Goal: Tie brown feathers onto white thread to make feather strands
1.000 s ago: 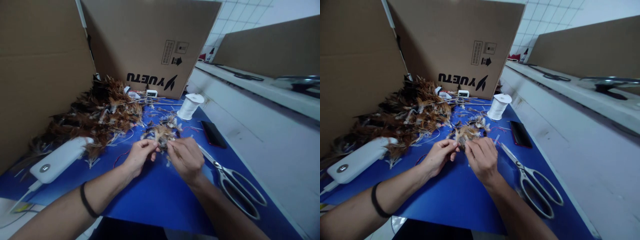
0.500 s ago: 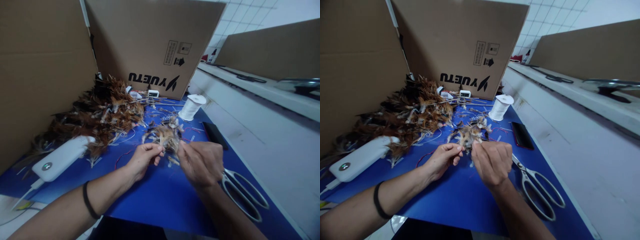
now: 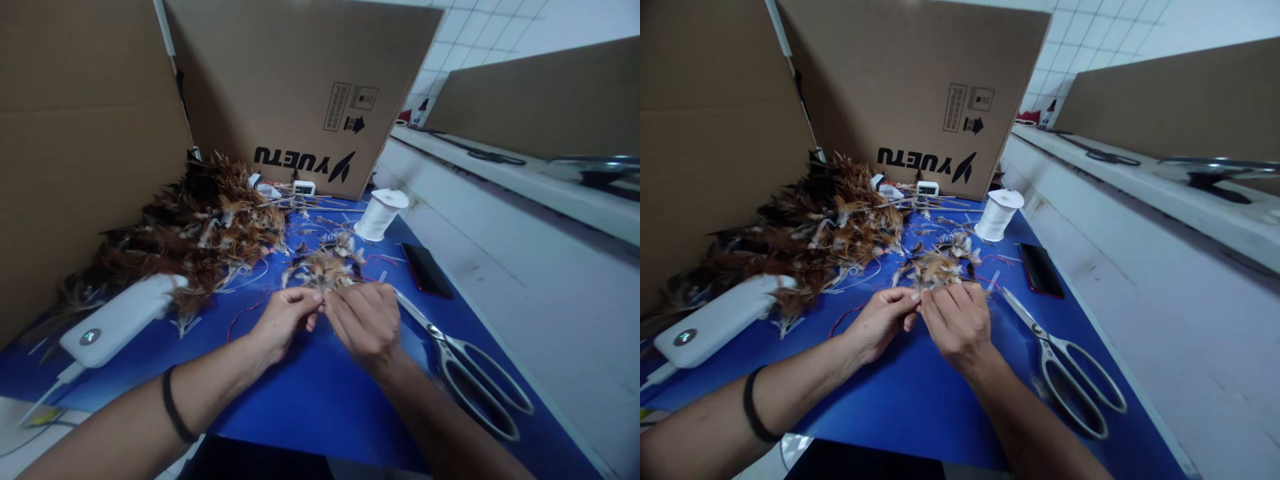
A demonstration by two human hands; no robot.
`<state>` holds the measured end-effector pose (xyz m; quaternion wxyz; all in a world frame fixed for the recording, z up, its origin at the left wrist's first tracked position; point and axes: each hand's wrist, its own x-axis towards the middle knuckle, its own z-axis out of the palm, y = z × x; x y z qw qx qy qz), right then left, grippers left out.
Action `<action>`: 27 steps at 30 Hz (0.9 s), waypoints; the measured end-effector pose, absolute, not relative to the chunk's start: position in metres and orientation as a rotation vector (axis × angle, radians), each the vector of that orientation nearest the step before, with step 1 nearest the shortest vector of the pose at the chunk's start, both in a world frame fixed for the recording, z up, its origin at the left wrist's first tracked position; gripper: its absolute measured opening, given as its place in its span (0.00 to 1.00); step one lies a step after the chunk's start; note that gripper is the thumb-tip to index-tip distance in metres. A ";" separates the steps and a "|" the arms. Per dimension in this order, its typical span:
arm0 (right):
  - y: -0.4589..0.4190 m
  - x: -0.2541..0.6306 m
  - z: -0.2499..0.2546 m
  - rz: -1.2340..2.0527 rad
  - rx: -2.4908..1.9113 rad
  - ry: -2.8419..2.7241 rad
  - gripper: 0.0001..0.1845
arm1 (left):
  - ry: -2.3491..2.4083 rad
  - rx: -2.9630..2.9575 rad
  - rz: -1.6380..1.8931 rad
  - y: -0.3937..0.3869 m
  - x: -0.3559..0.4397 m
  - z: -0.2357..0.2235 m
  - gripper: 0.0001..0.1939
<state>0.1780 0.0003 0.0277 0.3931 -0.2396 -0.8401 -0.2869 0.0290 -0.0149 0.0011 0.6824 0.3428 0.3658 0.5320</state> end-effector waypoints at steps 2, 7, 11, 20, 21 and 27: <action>0.000 0.177 0.027 -0.727 -0.618 -2.144 0.04 | 0.827 0.774 1.198 -0.015 0.029 0.001 0.11; 0.000 0.176 0.027 -0.702 -0.640 -2.177 0.02 | 0.845 0.789 1.208 -0.014 0.028 0.001 0.12; -0.001 0.175 0.027 -0.658 -0.662 -2.197 0.03 | 0.853 0.794 1.207 -0.015 0.027 0.001 0.13; -0.002 0.175 0.020 -0.553 -0.655 -2.228 0.09 | 0.829 0.800 1.220 -0.013 0.026 0.003 0.13; -0.002 0.175 0.018 -0.528 -0.657 -2.223 0.11 | 0.829 0.812 1.228 -0.013 0.026 0.003 0.13; -0.001 0.173 0.015 -0.040 -0.772 -2.029 0.10 | 0.860 0.984 1.257 -0.010 0.024 0.004 0.13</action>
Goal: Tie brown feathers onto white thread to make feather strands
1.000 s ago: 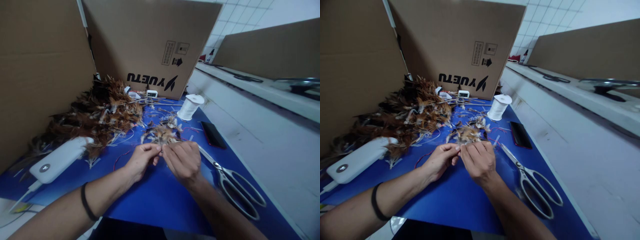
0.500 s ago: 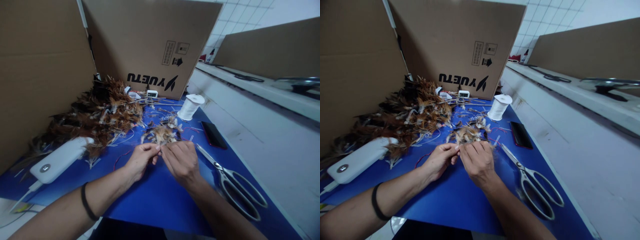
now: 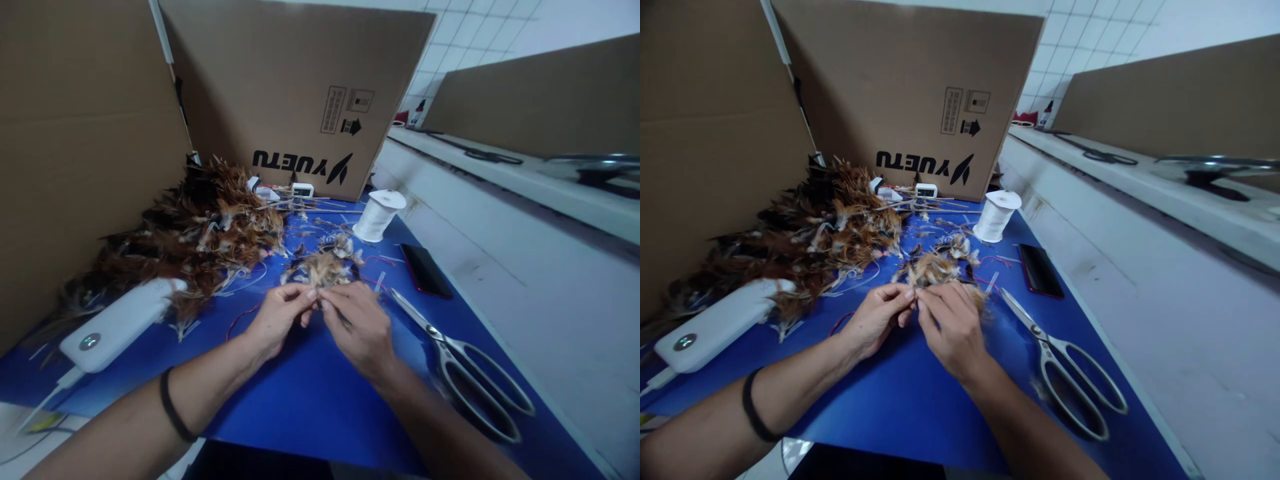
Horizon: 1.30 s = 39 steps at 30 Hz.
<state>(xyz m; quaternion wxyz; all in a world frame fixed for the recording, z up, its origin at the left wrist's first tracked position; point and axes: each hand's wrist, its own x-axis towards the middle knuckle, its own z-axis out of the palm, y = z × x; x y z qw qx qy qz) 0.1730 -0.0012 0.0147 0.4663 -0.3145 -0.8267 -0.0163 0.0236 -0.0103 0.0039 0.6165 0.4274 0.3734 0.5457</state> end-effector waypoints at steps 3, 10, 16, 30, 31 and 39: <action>0.001 0.174 0.015 0.334 -0.881 -1.876 0.05 | 0.927 1.137 1.250 -0.011 0.023 0.004 0.13; 0.005 0.179 0.016 0.989 -0.980 -1.654 0.08 | 1.059 1.414 1.159 -0.011 0.021 0.003 0.15; 0.006 0.178 0.017 1.048 -0.981 -1.599 0.08 | 1.152 1.653 1.185 -0.012 0.020 0.007 0.13; 0.007 0.175 0.015 1.466 -0.920 -1.211 0.08 | 0.993 1.411 1.166 -0.014 0.024 0.005 0.11; 0.007 0.175 0.014 1.482 -0.923 -1.203 0.08 | 1.003 1.423 1.177 -0.013 0.024 0.005 0.11; 0.006 0.175 0.016 1.472 -0.931 -1.197 0.08 | 1.036 1.461 1.201 -0.013 0.023 0.003 0.11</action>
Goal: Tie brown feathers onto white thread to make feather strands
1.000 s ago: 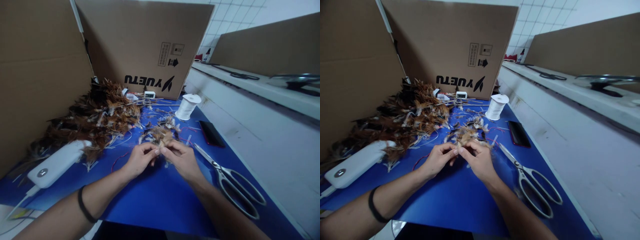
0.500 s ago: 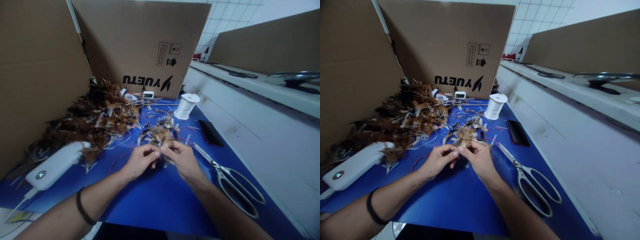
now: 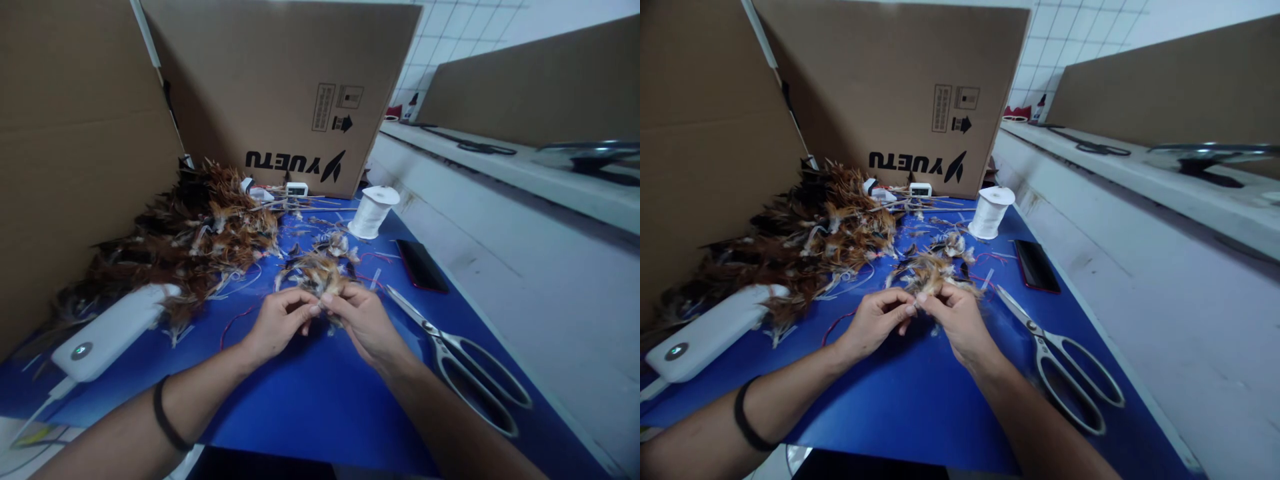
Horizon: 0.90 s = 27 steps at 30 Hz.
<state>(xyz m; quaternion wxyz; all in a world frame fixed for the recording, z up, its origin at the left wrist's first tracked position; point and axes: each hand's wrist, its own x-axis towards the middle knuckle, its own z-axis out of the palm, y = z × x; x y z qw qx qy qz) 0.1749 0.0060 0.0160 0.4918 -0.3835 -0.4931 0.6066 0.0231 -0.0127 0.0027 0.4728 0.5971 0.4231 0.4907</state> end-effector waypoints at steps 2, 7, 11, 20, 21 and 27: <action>0.006 0.175 0.015 1.470 -0.931 -1.209 0.08 | 1.039 1.473 1.198 -0.013 0.023 0.003 0.11; 0.008 0.177 0.010 1.437 -0.917 -1.231 0.07 | 0.981 1.387 1.145 -0.014 0.023 0.005 0.11; 0.008 0.179 0.010 1.421 -0.934 -1.309 0.08 | 0.876 1.249 1.062 -0.014 0.023 0.003 0.15; 0.010 0.185 0.019 1.343 -0.927 -1.525 0.10 | 0.770 0.973 0.953 -0.012 0.023 0.005 0.12; 0.010 0.185 0.019 1.341 -0.925 -1.532 0.10 | 0.761 0.954 0.945 -0.012 0.022 0.005 0.12; 0.010 0.189 0.023 1.357 -0.949 -1.553 0.10 | 0.770 0.939 1.016 -0.011 0.022 0.009 0.08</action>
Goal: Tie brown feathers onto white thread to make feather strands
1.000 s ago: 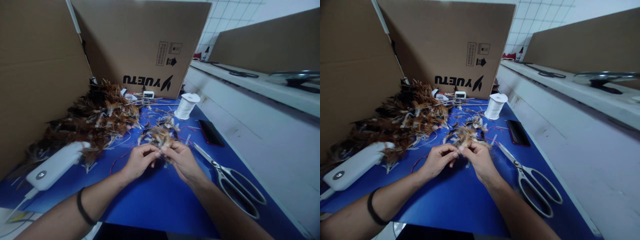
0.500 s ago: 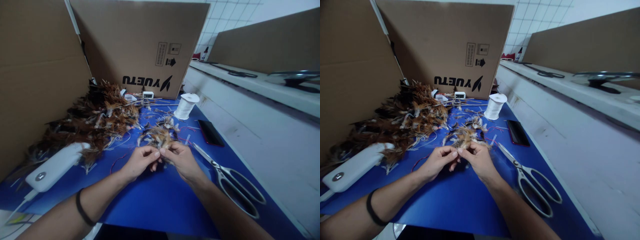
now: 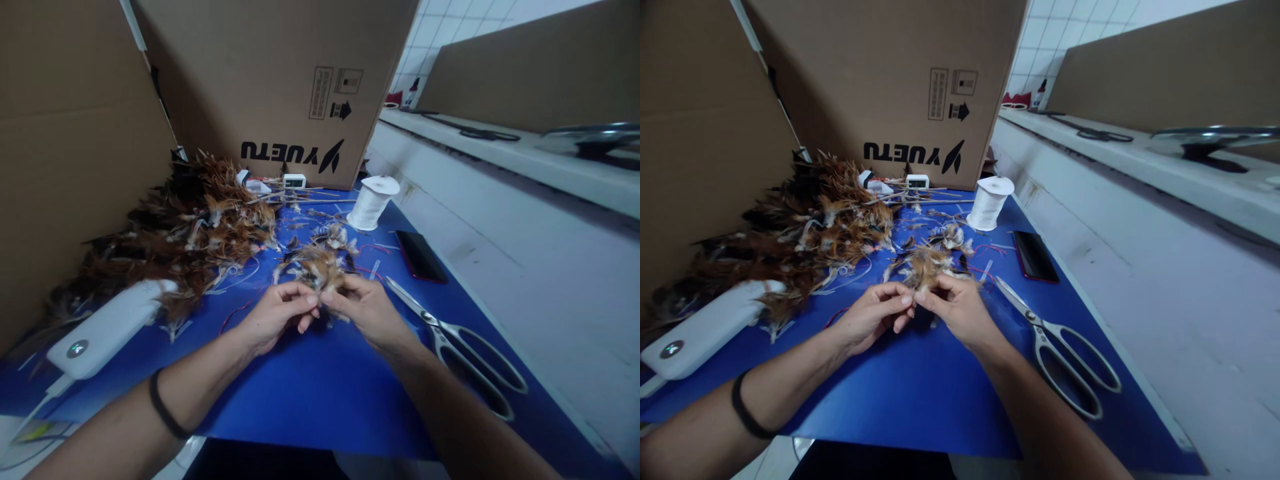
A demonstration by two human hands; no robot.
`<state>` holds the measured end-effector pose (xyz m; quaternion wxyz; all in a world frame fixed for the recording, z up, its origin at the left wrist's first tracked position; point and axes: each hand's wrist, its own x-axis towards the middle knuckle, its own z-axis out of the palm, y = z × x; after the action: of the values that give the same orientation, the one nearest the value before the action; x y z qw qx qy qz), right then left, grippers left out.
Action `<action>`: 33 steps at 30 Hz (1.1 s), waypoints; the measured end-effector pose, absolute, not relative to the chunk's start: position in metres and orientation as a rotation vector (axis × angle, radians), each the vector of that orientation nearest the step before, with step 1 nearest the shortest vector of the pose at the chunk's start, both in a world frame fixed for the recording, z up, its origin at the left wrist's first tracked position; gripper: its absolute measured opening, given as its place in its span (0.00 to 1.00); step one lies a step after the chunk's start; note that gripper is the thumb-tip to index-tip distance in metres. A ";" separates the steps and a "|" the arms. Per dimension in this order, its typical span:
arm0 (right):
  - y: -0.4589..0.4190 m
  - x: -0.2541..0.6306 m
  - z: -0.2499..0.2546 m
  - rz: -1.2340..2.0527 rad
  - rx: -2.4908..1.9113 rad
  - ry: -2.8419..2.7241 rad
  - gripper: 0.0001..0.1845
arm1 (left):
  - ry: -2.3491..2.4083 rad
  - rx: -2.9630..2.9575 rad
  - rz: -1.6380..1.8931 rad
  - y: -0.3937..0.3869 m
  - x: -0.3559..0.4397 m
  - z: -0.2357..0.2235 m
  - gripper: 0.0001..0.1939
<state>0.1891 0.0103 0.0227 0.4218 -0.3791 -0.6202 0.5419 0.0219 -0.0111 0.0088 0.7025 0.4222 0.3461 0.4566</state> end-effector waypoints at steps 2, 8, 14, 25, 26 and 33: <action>0.012 0.195 0.026 1.245 -1.017 -1.611 0.09 | 0.798 0.934 1.089 -0.010 0.022 0.011 0.08; 0.019 0.212 0.029 0.786 -1.275 -2.113 0.05 | 0.864 0.871 1.337 -0.005 0.017 0.014 0.07; 0.016 0.201 0.020 0.370 -1.353 -2.425 0.04 | 0.917 0.829 1.491 0.000 0.013 0.015 0.06; 0.015 0.186 0.004 0.045 -1.298 -2.533 0.08 | 0.960 0.847 1.501 -0.001 0.013 0.016 0.07; 0.015 0.186 0.004 0.084 -1.253 -2.541 0.09 | 0.961 0.841 1.504 -0.001 0.013 0.016 0.07; 0.016 0.188 0.006 -0.051 -1.246 -2.481 0.08 | 0.964 0.820 1.525 0.001 0.014 0.018 0.07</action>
<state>0.1881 0.0163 0.0062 0.1816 -0.4413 -0.8786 -0.0180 0.0135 0.0012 0.0175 0.5481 0.3460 0.4069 0.6437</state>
